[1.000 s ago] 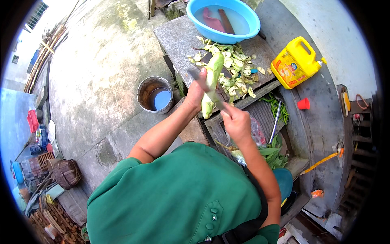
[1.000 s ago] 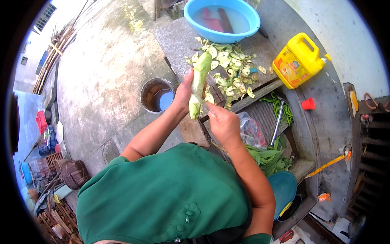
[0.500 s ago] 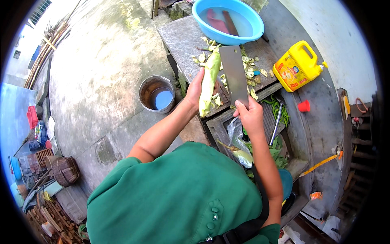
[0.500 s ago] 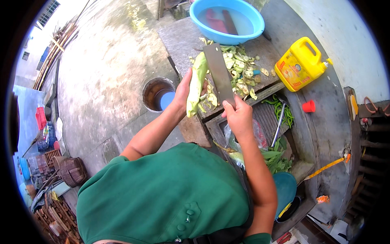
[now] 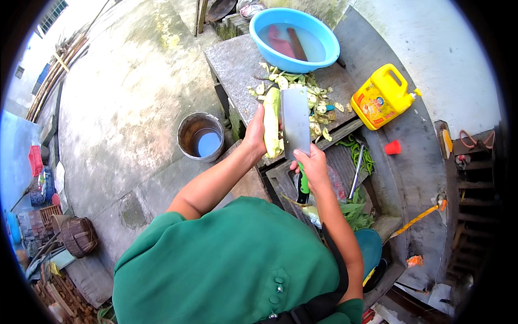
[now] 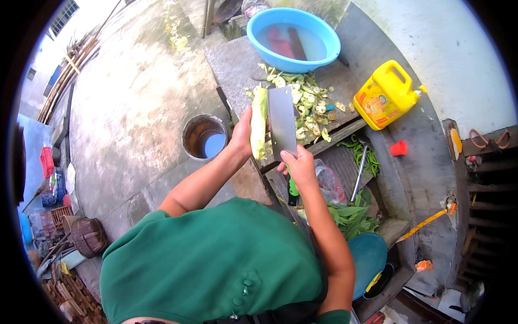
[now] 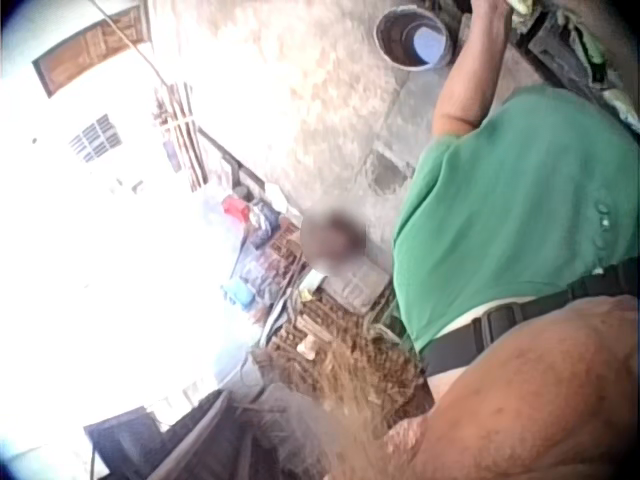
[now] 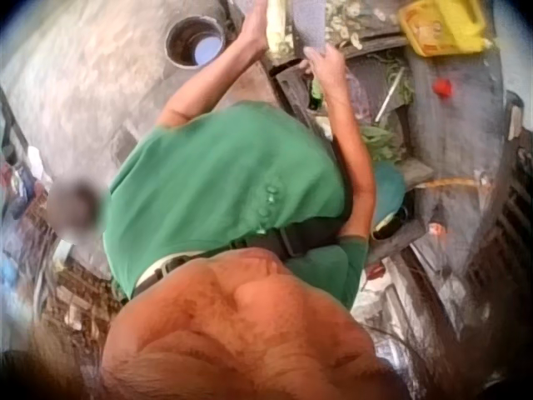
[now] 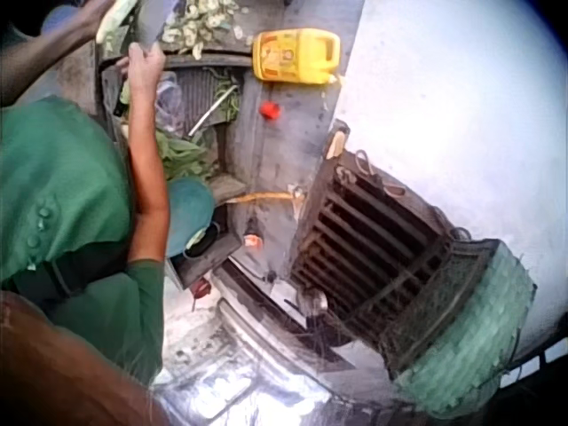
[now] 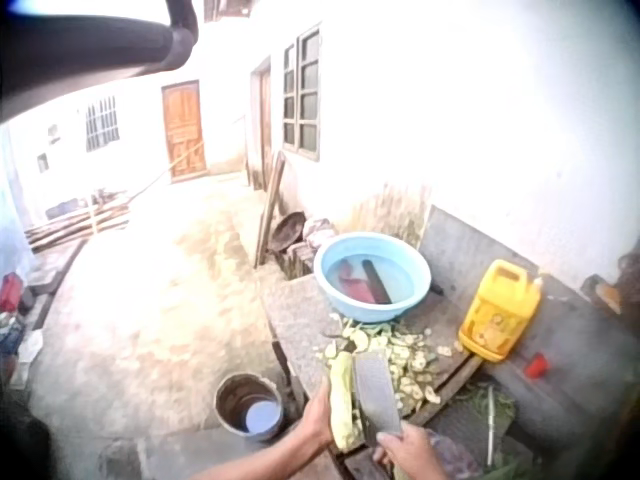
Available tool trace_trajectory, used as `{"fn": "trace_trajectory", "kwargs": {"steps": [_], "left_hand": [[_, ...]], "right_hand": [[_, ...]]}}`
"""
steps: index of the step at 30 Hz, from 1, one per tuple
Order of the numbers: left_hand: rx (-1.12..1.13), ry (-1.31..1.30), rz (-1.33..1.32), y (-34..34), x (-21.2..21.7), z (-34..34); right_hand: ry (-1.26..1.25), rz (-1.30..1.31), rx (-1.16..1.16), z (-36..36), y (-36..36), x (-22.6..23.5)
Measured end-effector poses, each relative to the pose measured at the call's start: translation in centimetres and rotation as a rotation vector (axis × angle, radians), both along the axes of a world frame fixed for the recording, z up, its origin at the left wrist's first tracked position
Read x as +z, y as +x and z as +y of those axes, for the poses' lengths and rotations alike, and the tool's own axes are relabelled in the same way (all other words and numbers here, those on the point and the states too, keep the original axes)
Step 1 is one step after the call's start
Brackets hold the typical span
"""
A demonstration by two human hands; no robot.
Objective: The person uses a large cleaver to slice a green vegetable into thin rounds on a blue cutting board. They then peel a long green vegetable using the cleaver and continue slicing it into pieces.
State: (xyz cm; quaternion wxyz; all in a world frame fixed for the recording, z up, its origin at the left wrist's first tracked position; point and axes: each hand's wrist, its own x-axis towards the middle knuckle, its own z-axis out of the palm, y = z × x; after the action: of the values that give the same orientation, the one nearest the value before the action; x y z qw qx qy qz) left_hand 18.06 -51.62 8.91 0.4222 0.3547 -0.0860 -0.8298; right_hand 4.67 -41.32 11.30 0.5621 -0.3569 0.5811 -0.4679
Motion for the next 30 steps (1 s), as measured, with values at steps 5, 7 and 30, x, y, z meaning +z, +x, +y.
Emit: {"fn": "trace_trajectory", "kwargs": {"steps": [5, 7, 30], "left_hand": [[-0.043, -0.114, 0.042, 0.7, -0.9, 0.1], [0.01, -0.384, -0.037, 1.1, -1.0, -0.1], [-0.894, -1.278, -0.197, -12.2, 5.4, 12.1]], "right_hand": [[0.051, 0.196, -0.171, -0.5, -1.2, -2.4], [0.041, 0.138, -0.22, -0.4, -1.6, -1.9], [0.035, 0.335, -0.596, 29.0, -11.2, 1.0]]}}
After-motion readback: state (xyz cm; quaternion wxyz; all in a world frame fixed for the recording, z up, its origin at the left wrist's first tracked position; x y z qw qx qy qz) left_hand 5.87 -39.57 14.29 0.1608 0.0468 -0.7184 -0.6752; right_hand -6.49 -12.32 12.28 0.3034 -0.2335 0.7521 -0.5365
